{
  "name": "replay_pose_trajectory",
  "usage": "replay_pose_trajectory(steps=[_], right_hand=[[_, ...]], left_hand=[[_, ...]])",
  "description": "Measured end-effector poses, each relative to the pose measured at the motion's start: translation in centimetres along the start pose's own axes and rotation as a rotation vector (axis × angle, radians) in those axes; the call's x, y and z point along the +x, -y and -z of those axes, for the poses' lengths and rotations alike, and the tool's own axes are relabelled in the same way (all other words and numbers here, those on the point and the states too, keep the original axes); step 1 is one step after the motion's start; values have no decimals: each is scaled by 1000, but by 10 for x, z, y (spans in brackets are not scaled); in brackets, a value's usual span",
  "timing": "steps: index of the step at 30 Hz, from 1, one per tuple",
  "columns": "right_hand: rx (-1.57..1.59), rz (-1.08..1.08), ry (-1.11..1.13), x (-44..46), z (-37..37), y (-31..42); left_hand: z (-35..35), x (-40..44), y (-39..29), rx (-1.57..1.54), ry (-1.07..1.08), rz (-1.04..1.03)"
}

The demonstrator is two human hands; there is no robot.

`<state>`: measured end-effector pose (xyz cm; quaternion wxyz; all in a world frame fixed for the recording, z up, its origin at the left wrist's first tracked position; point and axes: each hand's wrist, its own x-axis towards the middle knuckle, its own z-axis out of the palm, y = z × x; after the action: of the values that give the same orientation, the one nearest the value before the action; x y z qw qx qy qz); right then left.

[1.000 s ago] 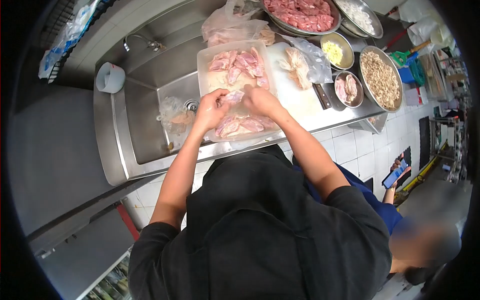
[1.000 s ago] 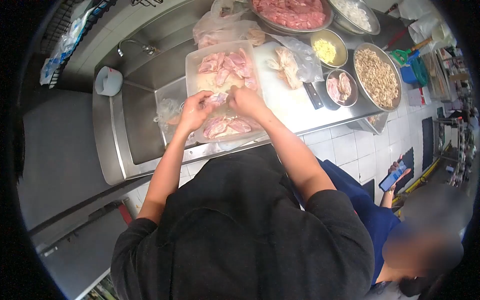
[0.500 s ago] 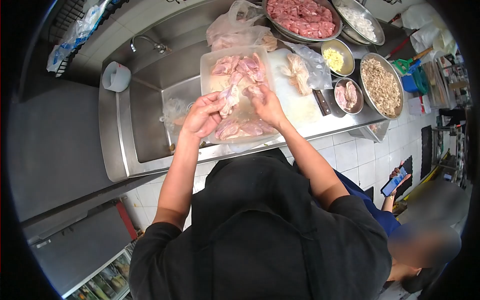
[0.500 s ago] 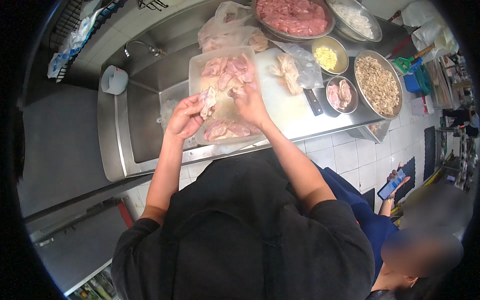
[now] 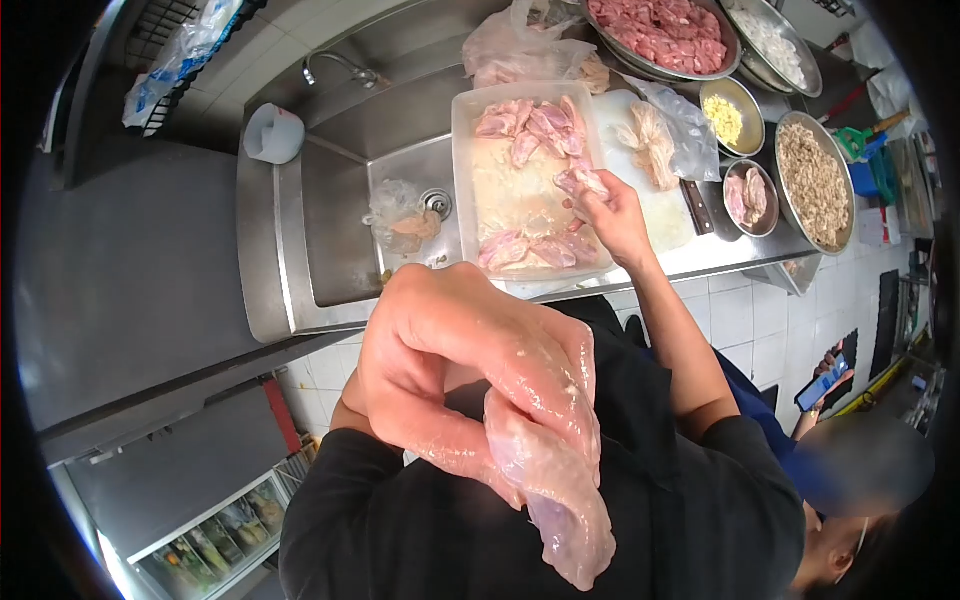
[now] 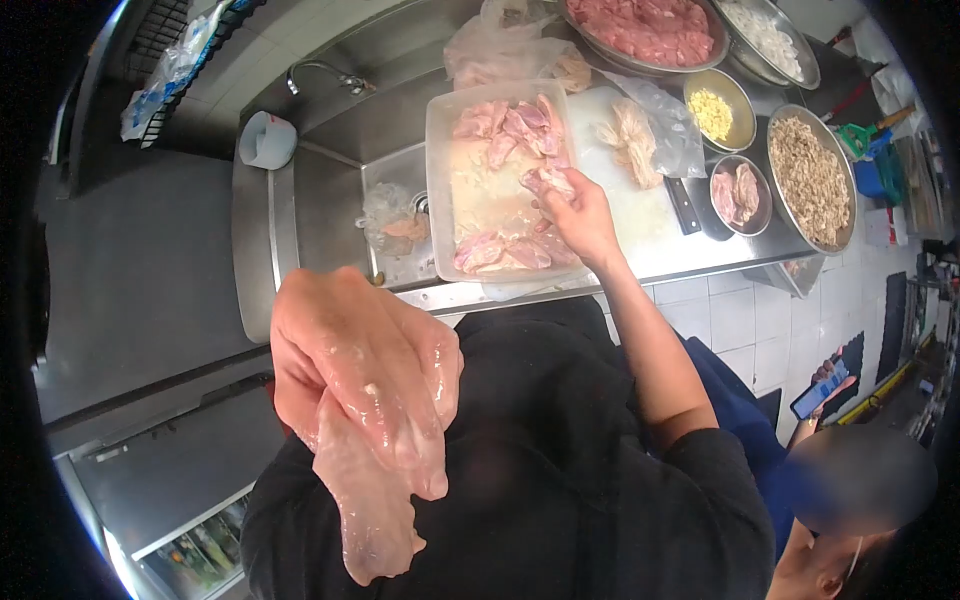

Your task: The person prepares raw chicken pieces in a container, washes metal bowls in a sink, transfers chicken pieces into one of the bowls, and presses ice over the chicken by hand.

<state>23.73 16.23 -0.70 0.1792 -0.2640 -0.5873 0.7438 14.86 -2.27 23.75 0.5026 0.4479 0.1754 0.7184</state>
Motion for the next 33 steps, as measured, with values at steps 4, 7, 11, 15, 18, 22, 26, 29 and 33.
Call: replay_pose_trajectory(steps=[4, 7, 11, 15, 18, 22, 26, 29, 33], right_hand=[[-10, -27, -21, -6, 0, 1], [82, 2, -42, -9, -4, 0], [227, -35, -105, -11, -9, -8], [306, -31, -114, -11, -9, -15], [337, -90, -131, -13, -15, -14], [318, 11, -209, -7, -34, -35], [377, 34, -275, -5, -76, -27], [498, -39, -345, -5, -93, -13], [529, 41, -378, -1, -73, -28]], left_hand=[[13, -3, -2, 15, 62, 56], [40, -8, 5, 457, -48, 48], [139, -22, 54, 1080, 46, 737], [202, -76, 131, 1487, 148, 1046], [212, -89, 139, 1452, 317, 1041], [213, -83, 141, 777, -308, 689], [191, -69, 126, 536, -441, 698], [210, -85, 139, 175, -593, 666], [222, -93, 125, -126, -614, 569]])
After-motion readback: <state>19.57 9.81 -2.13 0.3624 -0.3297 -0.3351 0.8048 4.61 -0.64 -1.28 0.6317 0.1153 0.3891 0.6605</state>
